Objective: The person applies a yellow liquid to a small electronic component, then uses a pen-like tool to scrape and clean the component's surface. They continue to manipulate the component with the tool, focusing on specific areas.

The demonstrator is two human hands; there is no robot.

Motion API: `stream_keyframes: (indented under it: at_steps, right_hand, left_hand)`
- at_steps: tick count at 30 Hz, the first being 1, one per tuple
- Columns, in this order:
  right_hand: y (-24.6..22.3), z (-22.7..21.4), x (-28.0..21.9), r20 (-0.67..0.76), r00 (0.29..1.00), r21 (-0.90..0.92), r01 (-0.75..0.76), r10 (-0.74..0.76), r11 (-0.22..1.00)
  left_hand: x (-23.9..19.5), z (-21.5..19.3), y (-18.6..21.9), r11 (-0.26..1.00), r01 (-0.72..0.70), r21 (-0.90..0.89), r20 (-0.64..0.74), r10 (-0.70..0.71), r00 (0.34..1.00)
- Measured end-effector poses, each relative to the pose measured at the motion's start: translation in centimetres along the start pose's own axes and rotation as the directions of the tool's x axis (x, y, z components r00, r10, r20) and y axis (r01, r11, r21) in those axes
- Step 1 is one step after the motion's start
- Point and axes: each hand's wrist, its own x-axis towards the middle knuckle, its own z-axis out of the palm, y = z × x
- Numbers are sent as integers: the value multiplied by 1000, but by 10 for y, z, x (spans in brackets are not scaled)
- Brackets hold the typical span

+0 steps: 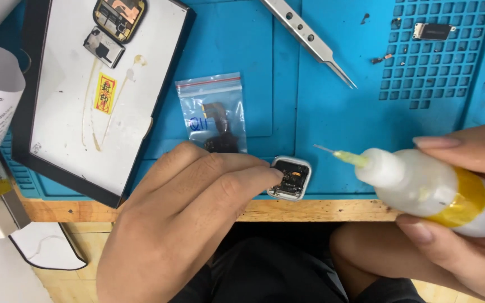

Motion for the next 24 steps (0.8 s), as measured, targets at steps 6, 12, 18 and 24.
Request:
stream_keyframes:
  at_steps: [6,12,18,24]
  right_hand:
    - [7,-11,7,177,984,-44,44,-35,998]
    - [2,-2,7,133,991,137,11,-29,991]
    - [7,-2,4,117,993,207,9,-34,978]
    - [19,-3,1,192,981,100,21,-40,995]
  left_hand:
    - [3,1,3,999,-31,-27,-13,31,999]
    - [2,2,2,999,-51,-12,-21,51,998]
    - [-2,1,1,999,-43,31,-31,44,999]
    - [-5,0,-4,995,-75,65,1,75,997]
